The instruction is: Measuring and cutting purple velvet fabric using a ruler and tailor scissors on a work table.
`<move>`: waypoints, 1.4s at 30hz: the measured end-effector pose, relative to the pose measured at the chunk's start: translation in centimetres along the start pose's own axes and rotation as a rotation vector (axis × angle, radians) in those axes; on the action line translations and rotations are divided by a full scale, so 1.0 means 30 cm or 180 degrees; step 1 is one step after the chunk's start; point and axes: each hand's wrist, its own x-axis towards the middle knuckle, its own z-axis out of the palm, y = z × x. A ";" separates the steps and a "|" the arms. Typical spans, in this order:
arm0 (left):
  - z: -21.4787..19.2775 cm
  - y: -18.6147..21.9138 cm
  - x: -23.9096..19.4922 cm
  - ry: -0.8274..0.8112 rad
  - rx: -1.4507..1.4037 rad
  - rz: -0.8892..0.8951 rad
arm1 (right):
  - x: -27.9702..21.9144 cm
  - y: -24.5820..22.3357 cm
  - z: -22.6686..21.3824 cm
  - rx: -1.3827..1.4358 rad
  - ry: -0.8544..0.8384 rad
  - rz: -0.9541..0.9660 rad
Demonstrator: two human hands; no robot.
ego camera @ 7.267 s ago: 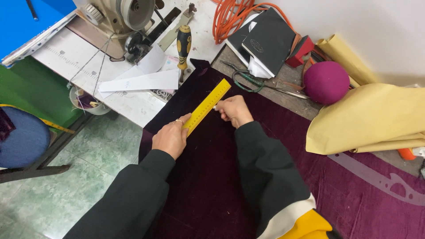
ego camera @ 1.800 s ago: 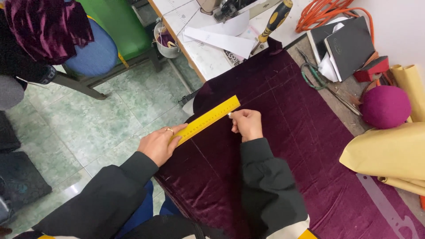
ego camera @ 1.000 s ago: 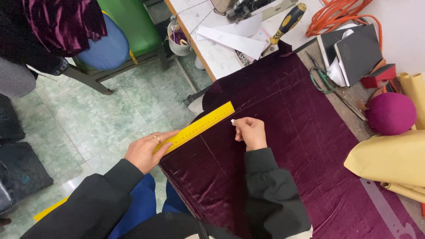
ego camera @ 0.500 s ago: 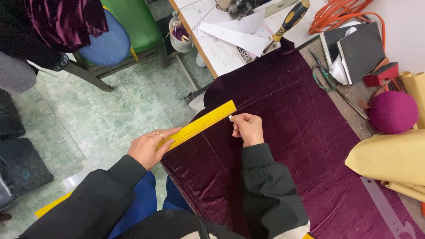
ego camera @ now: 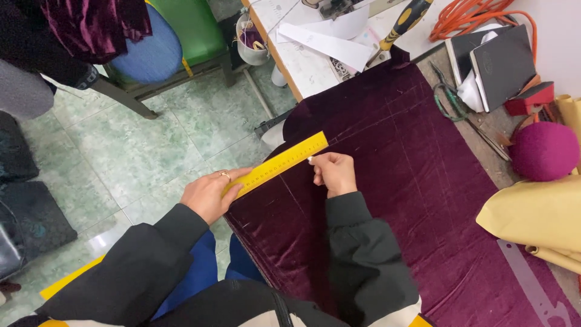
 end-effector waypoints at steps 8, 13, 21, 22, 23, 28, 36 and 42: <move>0.079 -0.078 0.015 0.0011 -0.0032 0.0012 | -0.235 0.015 0.198 -0.0104 -0.0632 0.0123; 0.114 -0.186 0.003 0.0260 -0.0586 0.0270 | -0.441 0.091 0.309 -0.0530 -0.2504 0.0187; 0.083 -0.336 -0.131 0.0991 -0.0582 -0.0184 | -0.272 0.059 0.094 -0.0264 -0.0951 -0.0081; 0.084 -0.334 -0.154 0.0874 -0.0586 -0.0212 | -0.243 0.061 0.063 -0.0244 -0.0635 -0.0176; 0.093 -0.329 -0.159 0.0865 -0.0589 -0.0215 | -0.214 0.071 0.052 -0.0247 -0.0632 -0.0166; 0.044 -0.203 -0.214 0.0645 -0.0437 0.0225 | -0.138 0.076 0.056 -0.0066 -0.0307 -0.0191; 0.052 -0.227 -0.208 0.0305 -0.0473 0.0099 | -0.132 0.073 0.095 -0.0087 -0.0268 -0.0027; 0.028 -0.212 -0.199 0.0253 -0.0230 -0.0001 | -0.137 0.059 0.111 -0.0139 -0.0253 0.0006</move>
